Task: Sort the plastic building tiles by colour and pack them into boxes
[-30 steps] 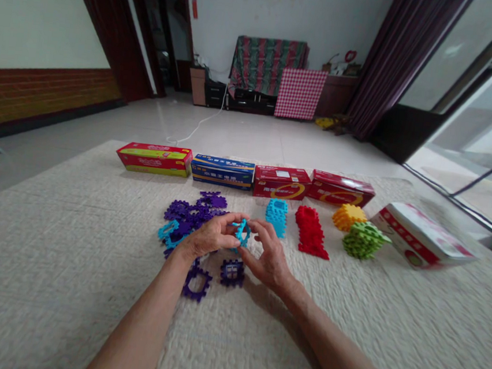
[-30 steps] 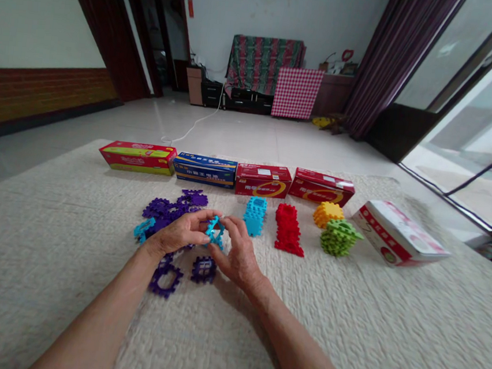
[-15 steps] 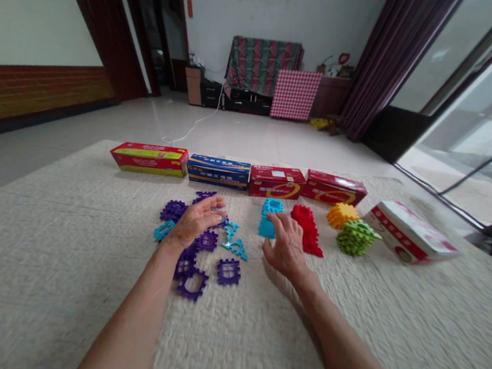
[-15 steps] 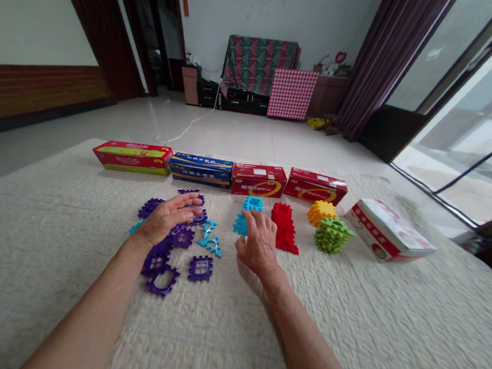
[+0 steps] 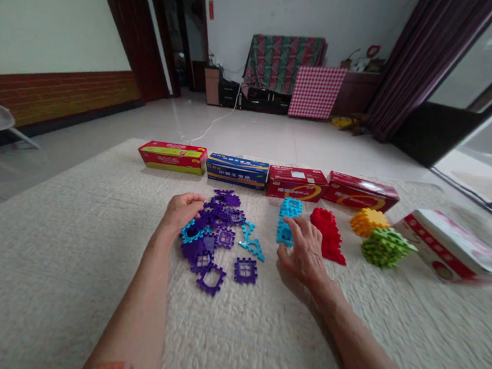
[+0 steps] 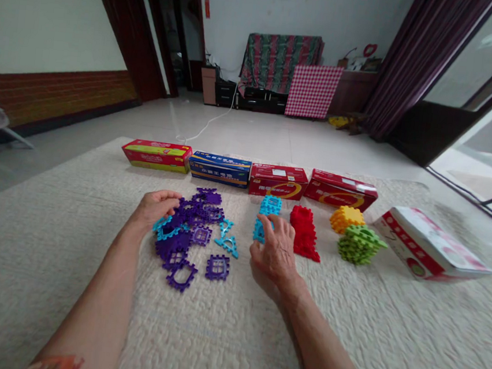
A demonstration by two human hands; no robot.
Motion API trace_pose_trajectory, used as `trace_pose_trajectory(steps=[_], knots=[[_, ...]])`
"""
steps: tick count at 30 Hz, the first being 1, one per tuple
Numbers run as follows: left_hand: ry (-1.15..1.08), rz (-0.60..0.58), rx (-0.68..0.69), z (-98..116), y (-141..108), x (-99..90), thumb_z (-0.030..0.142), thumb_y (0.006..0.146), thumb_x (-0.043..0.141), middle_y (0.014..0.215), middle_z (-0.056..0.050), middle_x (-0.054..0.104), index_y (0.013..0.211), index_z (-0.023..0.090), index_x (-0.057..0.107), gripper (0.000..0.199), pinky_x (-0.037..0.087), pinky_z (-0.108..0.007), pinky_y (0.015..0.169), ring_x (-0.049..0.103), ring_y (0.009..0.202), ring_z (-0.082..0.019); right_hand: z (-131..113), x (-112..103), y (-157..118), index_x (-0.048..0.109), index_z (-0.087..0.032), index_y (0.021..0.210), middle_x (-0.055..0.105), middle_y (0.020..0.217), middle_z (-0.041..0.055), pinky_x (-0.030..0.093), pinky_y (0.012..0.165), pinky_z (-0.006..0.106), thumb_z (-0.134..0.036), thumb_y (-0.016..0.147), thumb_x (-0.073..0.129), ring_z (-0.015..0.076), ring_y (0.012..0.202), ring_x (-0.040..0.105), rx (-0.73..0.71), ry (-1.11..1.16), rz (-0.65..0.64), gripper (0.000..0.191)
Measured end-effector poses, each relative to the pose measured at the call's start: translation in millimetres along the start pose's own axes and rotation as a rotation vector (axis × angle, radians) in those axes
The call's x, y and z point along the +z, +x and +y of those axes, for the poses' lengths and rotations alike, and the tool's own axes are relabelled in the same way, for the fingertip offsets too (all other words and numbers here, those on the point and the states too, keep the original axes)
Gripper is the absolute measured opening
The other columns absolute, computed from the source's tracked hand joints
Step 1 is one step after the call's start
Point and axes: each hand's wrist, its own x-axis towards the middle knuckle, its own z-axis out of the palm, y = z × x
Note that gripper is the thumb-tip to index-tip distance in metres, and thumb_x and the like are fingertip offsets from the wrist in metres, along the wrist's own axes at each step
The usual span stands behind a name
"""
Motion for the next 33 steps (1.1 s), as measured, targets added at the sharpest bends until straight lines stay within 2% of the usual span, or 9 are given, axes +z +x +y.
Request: trace_pose_trajectory(steps=[3, 5, 9, 12, 17, 24, 26, 29, 33], knots=[[0.416, -0.038, 0.035, -6.8, 1.7, -18.3, 0.027, 0.064, 0.063, 0.07, -0.001, 0.071, 0.083, 0.019, 0.073, 0.023, 0.044, -0.024, 0.06, 0.062, 0.063, -0.016, -10.5, 1.2, -0.7, 0.052, -0.02, 0.124, 0.054, 0.113, 0.0124, 0.041, 0.089, 0.049, -0.016, 0.075, 0.055, 0.0305, 0.103, 0.051, -0.06, 0.112, 0.008, 0.05], [0.616, -0.038, 0.056, -9.4, 1.2, -27.5, 0.028, 0.064, 0.065, 0.077, -0.002, 0.073, 0.086, 0.022, 0.074, 0.025, 0.045, -0.025, 0.064, 0.065, 0.073, -0.019, -19.7, 2.1, -2.5, 0.052, -0.021, 0.123, 0.055, 0.112, 0.0115, 0.043, 0.09, 0.048, -0.014, 0.077, 0.054, 0.0294, 0.103, 0.052, -0.085, 0.196, -0.018, 0.047], [0.746, -0.107, 0.042, -13.7, 0.6, -34.2, 0.033, 0.065, 0.067, 0.084, -0.003, 0.075, 0.094, 0.024, 0.074, 0.031, 0.045, -0.024, 0.067, 0.067, 0.079, -0.02, -35.1, 3.8, -6.1, 0.052, -0.021, 0.123, 0.057, 0.114, 0.0115, 0.046, 0.091, 0.046, -0.012, 0.08, 0.052, 0.0273, 0.105, 0.054, -0.165, 0.315, -0.125, 0.045], [0.768, -0.131, 0.04, -18.2, 1.7, -32.8, 0.035, 0.066, 0.067, 0.088, -0.005, 0.076, 0.095, 0.023, 0.074, 0.032, 0.046, -0.025, 0.071, 0.068, 0.083, -0.022, -40.1, 5.5, -6.9, 0.052, -0.021, 0.124, 0.057, 0.118, 0.0126, 0.047, 0.092, 0.046, -0.013, 0.081, 0.053, 0.0272, 0.108, 0.055, -0.21, 0.345, -0.194, 0.043], [0.737, -0.151, 0.041, -24.5, 3.7, -30.2, 0.037, 0.064, 0.069, 0.094, -0.007, 0.076, 0.1, 0.023, 0.073, 0.04, 0.047, -0.026, 0.074, 0.068, 0.089, -0.024, -41.3, 9.7, -7.5, 0.053, -0.019, 0.124, 0.056, 0.126, 0.0137, 0.045, 0.098, 0.047, -0.013, 0.082, 0.053, 0.0275, 0.115, 0.053, -0.184, 0.349, -0.256, 0.042], [0.608, -0.155, 0.024, -14.7, 1.6, -24.4, 0.033, 0.063, 0.069, 0.07, 0.0, 0.069, 0.098, 0.021, 0.073, 0.037, 0.046, -0.024, 0.064, 0.064, 0.069, -0.018, -41.3, 15.0, -8.7, 0.055, -0.019, 0.119, 0.06, 0.119, 0.0131, 0.05, 0.092, 0.043, -0.01, 0.081, 0.051, 0.0249, 0.108, 0.059, -0.194, 0.451, -0.242, 0.04], [0.486, -0.176, 0.082, -7.1, -2.1, -19.8, 0.034, 0.064, 0.07, 0.073, -0.001, 0.068, 0.103, 0.02, 0.072, 0.041, 0.047, -0.025, 0.064, 0.062, 0.068, -0.017, -42.0, 14.9, -8.4, 0.055, -0.02, 0.119, 0.061, 0.117, 0.0124, 0.05, 0.092, 0.042, -0.01, 0.082, 0.051, 0.024, 0.106, 0.059, -0.194, 0.501, -0.249, 0.038], [0.324, -0.279, 0.242, 3.7, -9.3, -6.5, 0.037, 0.066, 0.07, 0.092, -0.004, 0.066, 0.115, 0.019, 0.067, 0.053, 0.05, -0.027, 0.07, 0.062, 0.077, -0.017, -42.2, 15.7, -8.4, 0.054, -0.02, 0.118, 0.061, 0.115, 0.0116, 0.05, 0.091, 0.04, -0.011, 0.084, 0.051, 0.023, 0.106, 0.059, -0.18, 0.556, -0.242, 0.035], [0.385, -0.406, 0.454, 14.3, -20.8, 23.0, 0.032, 0.065, 0.071, 0.102, -0.006, 0.065, 0.121, 0.021, 0.063, 0.058, 0.049, -0.032, 0.084, 0.061, 0.092, -0.02, -39.8, 18.2, -8.7, 0.054, -0.021, 0.117, 0.061, 0.114, 0.0114, 0.051, 0.089, 0.04, -0.011, 0.085, 0.05, 0.0227, 0.104, 0.06, -0.153, 0.567, -0.185, 0.034]])
